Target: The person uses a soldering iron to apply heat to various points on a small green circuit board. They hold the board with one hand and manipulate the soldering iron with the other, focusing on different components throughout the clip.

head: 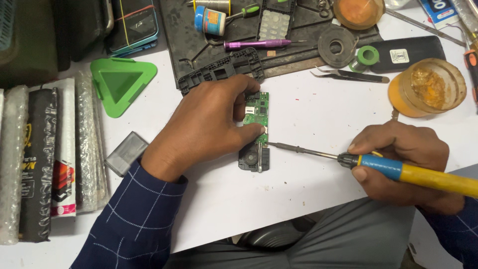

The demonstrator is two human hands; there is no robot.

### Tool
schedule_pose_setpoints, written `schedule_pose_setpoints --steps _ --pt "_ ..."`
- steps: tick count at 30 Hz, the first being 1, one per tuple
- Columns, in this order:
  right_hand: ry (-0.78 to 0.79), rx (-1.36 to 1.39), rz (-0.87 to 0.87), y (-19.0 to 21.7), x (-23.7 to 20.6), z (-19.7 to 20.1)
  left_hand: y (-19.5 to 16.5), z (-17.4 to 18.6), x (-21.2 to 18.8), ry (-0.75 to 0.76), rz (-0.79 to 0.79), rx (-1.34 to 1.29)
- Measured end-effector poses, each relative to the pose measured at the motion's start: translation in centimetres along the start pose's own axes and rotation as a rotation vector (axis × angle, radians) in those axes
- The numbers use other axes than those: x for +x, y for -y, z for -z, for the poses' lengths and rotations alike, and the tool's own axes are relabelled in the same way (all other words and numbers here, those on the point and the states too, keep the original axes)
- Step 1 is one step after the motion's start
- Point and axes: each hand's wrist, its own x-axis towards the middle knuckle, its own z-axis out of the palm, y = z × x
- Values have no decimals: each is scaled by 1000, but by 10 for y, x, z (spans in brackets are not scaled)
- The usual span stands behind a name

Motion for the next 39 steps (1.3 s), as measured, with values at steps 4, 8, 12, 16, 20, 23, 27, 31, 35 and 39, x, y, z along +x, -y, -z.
schedule_pose_setpoints --steps 4,8,12,16,20,23,27,31,35,39 --pt "-67 91 -18 0 -3 1 0 1 0 -4 -12 2" --pt "-70 109 -25 1 -3 0 0 1 0 1 -7 3" --pt "-41 66 14 1 -1 0 0 0 0 -2 -6 6" --pt "-40 29 43 2 1 0 0 0 0 2 3 8" --pt "-52 40 -7 4 1 -2 1 -1 1 1 -6 6" --pt "-49 30 39 6 2 -3 1 0 0 -8 -24 -8" --pt "-23 29 31 7 5 -1 1 0 1 -1 -9 -1" --pt "-38 41 29 8 6 -2 0 0 1 1 -2 1" --pt "-24 23 22 7 5 -2 0 0 1 8 10 3" --pt "-22 24 21 6 3 -2 0 0 0 2 -2 6"
